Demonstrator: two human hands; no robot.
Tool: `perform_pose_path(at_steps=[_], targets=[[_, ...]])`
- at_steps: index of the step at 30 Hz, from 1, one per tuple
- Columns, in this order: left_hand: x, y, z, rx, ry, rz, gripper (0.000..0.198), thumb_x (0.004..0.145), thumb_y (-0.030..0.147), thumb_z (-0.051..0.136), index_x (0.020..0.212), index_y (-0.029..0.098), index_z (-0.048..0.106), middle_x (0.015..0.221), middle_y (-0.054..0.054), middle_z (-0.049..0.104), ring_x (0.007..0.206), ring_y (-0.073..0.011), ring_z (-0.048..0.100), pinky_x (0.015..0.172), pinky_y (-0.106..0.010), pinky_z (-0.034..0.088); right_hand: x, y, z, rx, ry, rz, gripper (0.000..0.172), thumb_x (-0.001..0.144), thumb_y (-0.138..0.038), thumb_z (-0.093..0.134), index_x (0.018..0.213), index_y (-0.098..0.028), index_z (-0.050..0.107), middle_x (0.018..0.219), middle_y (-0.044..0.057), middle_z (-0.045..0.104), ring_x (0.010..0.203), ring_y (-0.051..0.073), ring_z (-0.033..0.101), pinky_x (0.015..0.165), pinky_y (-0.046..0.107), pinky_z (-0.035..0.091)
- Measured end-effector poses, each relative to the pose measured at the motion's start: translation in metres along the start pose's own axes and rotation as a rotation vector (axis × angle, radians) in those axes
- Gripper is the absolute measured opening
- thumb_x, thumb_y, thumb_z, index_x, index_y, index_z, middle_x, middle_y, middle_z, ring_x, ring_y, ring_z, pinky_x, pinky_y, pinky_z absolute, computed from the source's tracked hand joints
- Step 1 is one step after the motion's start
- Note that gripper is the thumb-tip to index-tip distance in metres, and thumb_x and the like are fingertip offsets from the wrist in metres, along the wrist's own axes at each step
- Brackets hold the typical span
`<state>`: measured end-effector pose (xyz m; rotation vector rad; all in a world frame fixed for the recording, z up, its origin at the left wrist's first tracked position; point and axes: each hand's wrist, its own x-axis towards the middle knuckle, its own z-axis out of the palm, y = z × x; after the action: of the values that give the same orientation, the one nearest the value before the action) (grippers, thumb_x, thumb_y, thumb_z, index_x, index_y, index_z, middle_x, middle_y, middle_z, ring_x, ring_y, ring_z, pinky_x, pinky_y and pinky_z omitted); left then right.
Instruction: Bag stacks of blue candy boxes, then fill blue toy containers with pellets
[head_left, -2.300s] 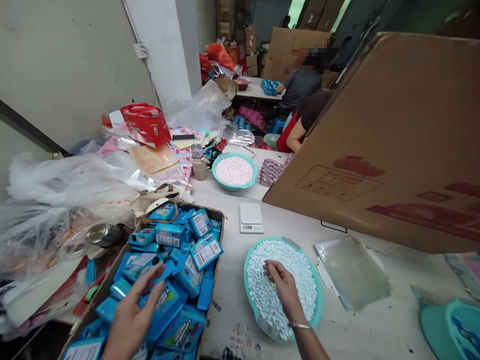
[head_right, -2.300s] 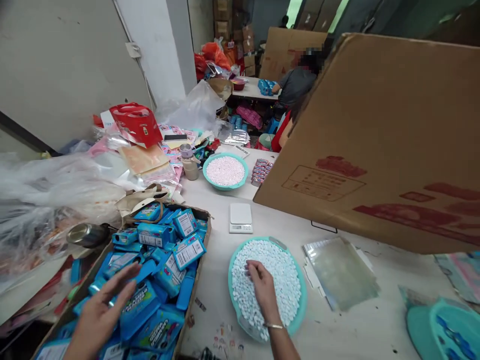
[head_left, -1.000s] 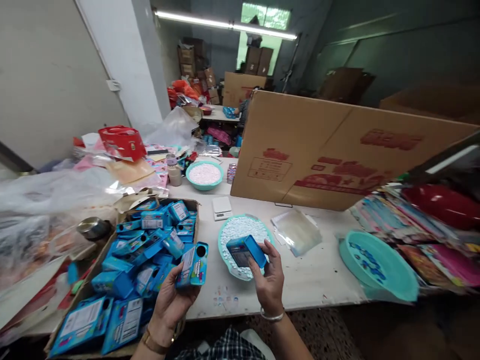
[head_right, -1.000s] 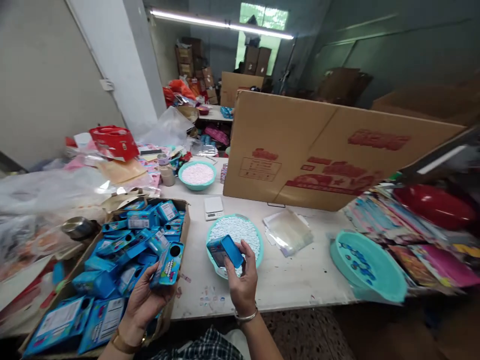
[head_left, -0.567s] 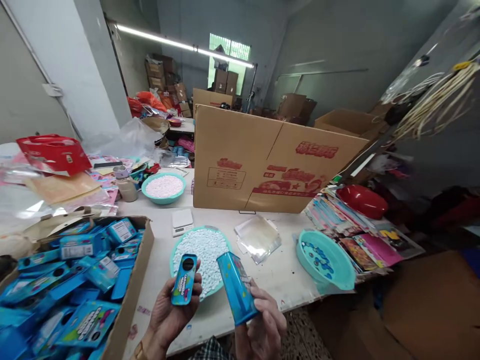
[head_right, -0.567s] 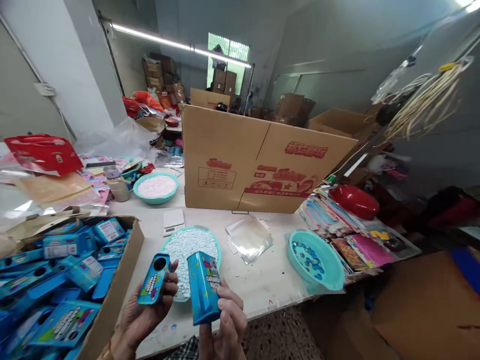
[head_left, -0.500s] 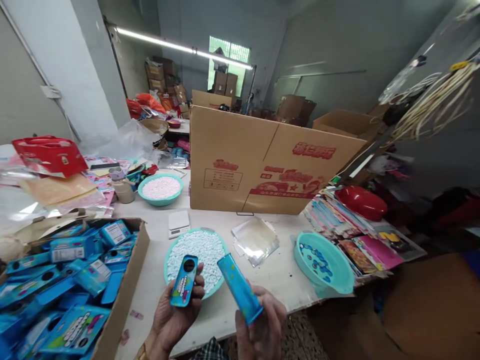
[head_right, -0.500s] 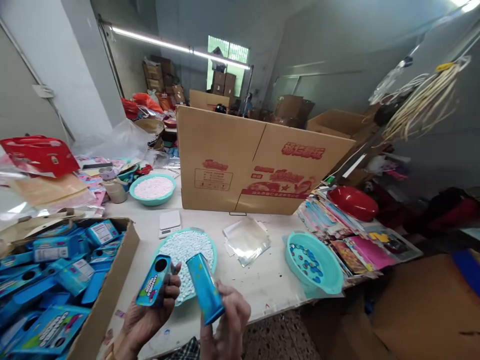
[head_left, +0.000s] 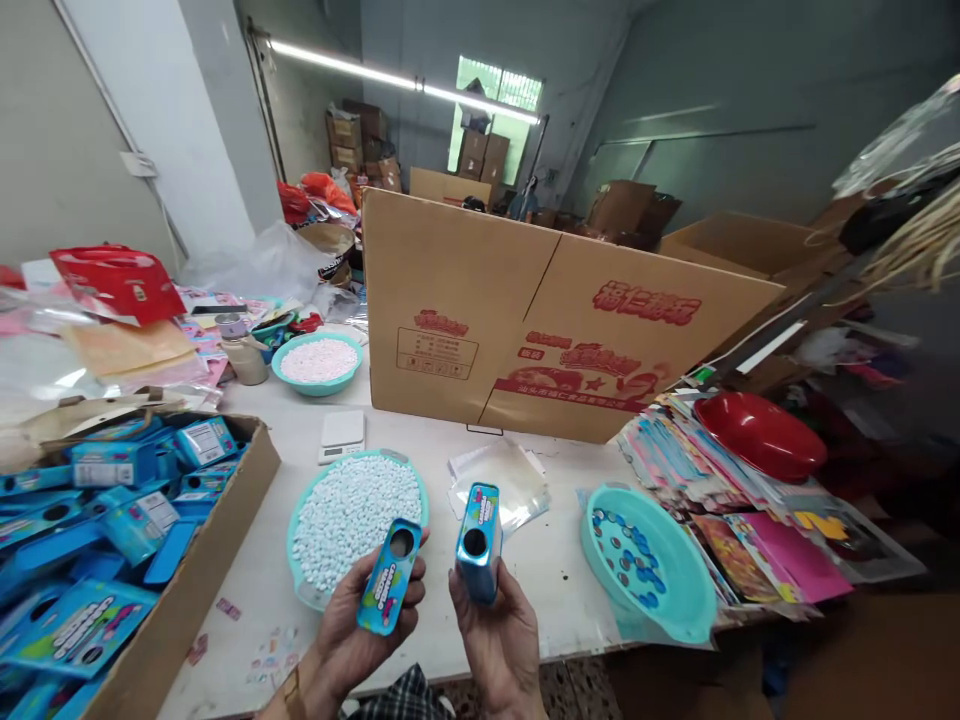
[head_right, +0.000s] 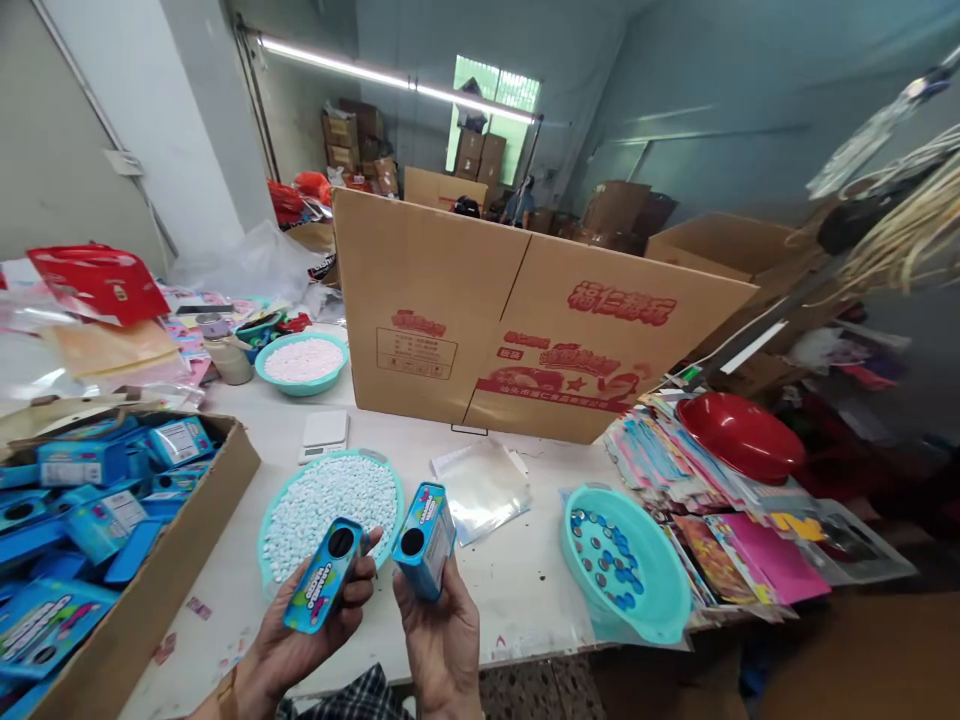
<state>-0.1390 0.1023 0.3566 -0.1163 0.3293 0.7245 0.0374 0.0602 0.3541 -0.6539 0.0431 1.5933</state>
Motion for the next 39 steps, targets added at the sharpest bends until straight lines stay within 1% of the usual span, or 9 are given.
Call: perform_pose_path(at_steps=[9, 13, 17, 22, 26, 30, 32, 36, 39], targets=[[-0.008, 0.031, -0.015, 0.455, 0.087, -0.145, 0.033, 0.074, 0.023, 0.077, 0.104, 0.011, 0.07, 0.083, -0.007, 0.07, 0.069, -0.0143, 0.064, 0.066, -0.023, 0.051, 0.01, 0.013, 0.005, -0.038, 0.078, 0.12, 0.025, 0.077, -0.038, 0.074, 0.09, -0.017, 0.07, 0.091, 0.003, 0.072, 0.061, 0.008, 0.058, 0.059, 0.02, 0.05], [-0.015, 0.048, -0.034, 0.784, 0.158, -0.25, 0.027, 0.073, 0.024, 0.078, 0.097, 0.012, 0.073, 0.084, -0.01, 0.073, 0.072, -0.0202, 0.067, 0.07, -0.028, 0.051, 0.016, 0.024, 0.009, -0.42, 0.046, -0.045, 0.026, 0.076, -0.036, 0.072, 0.097, -0.021, 0.07, 0.08, -0.001, 0.069, 0.064, 0.011, 0.056, 0.058, 0.021, 0.045], [-0.024, 0.056, -0.048, 0.762, 0.304, -0.307, 0.037, 0.076, 0.045, 0.074, 0.096, 0.014, 0.072, 0.078, -0.008, 0.073, 0.061, -0.0192, 0.064, 0.054, -0.026, 0.046, 0.026, 0.043, 0.006, -0.945, 0.002, -0.011, 0.024, 0.07, -0.028, 0.065, 0.087, -0.014, 0.075, 0.059, -0.004, 0.058, 0.05, 0.008, 0.042, 0.049, 0.021, 0.03], [-0.033, 0.055, -0.057, 0.722, 0.322, -0.423, 0.049, 0.078, 0.055, 0.068, 0.106, 0.015, 0.07, 0.081, -0.008, 0.074, 0.068, -0.0209, 0.067, 0.057, -0.027, 0.048, 0.031, 0.069, -0.007, -1.084, 0.084, -0.056, 0.026, 0.068, -0.034, 0.069, 0.085, -0.016, 0.076, 0.072, 0.0, 0.065, 0.064, 0.013, 0.053, 0.063, 0.026, 0.041], [-0.021, 0.055, -0.061, 0.812, 0.321, -0.217, 0.041, 0.072, 0.036, 0.079, 0.106, 0.014, 0.071, 0.095, -0.01, 0.076, 0.088, -0.0265, 0.07, 0.077, -0.032, 0.052, 0.018, 0.09, -0.019, -0.835, 0.196, -0.185, 0.063, 0.069, -0.048, 0.079, 0.123, -0.022, 0.062, 0.107, 0.004, 0.066, 0.093, 0.018, 0.062, 0.087, 0.033, 0.047], [-0.007, 0.058, -0.053, 1.098, 0.339, 0.102, 0.054, 0.068, 0.033, 0.083, 0.117, 0.015, 0.067, 0.116, -0.013, 0.071, 0.106, -0.0312, 0.066, 0.091, -0.035, 0.049, 0.013, 0.1, -0.031, -0.65, 0.084, -0.182, 0.052, 0.081, -0.053, 0.068, 0.119, -0.018, 0.062, 0.104, 0.005, 0.07, 0.097, 0.019, 0.064, 0.096, 0.036, 0.045], [-0.007, 0.063, -0.047, 1.247, 0.232, 0.205, 0.068, 0.065, 0.034, 0.085, 0.128, 0.02, 0.062, 0.14, -0.015, 0.056, 0.13, -0.0351, 0.05, 0.108, -0.041, 0.038, 0.017, 0.097, -0.038, -0.545, 0.117, -0.139, 0.045, 0.082, -0.05, 0.066, 0.109, -0.015, 0.066, 0.097, 0.006, 0.072, 0.092, 0.02, 0.066, 0.093, 0.035, 0.047], [-0.005, 0.071, -0.037, 1.661, -0.319, 0.308, 0.104, 0.045, 0.029, 0.095, 0.139, 0.027, 0.052, 0.16, -0.013, 0.026, 0.15, -0.0422, 0.002, 0.12, -0.057, 0.0, 0.03, 0.083, -0.05, -0.315, 0.234, 0.018, 0.038, 0.079, -0.046, 0.063, 0.097, -0.013, 0.068, 0.083, 0.005, 0.073, 0.08, 0.018, 0.069, 0.086, 0.031, 0.05], [0.013, 0.064, -0.036, 1.887, -0.526, 0.284, 0.077, 0.066, 0.031, 0.084, 0.137, 0.03, 0.056, 0.154, -0.012, 0.04, 0.149, -0.0426, 0.011, 0.116, -0.063, -0.01, 0.042, 0.068, -0.055, -0.337, 0.173, 0.05, 0.033, 0.079, -0.045, 0.065, 0.09, -0.013, 0.067, 0.078, 0.004, 0.072, 0.075, 0.017, 0.068, 0.081, 0.029, 0.05]])
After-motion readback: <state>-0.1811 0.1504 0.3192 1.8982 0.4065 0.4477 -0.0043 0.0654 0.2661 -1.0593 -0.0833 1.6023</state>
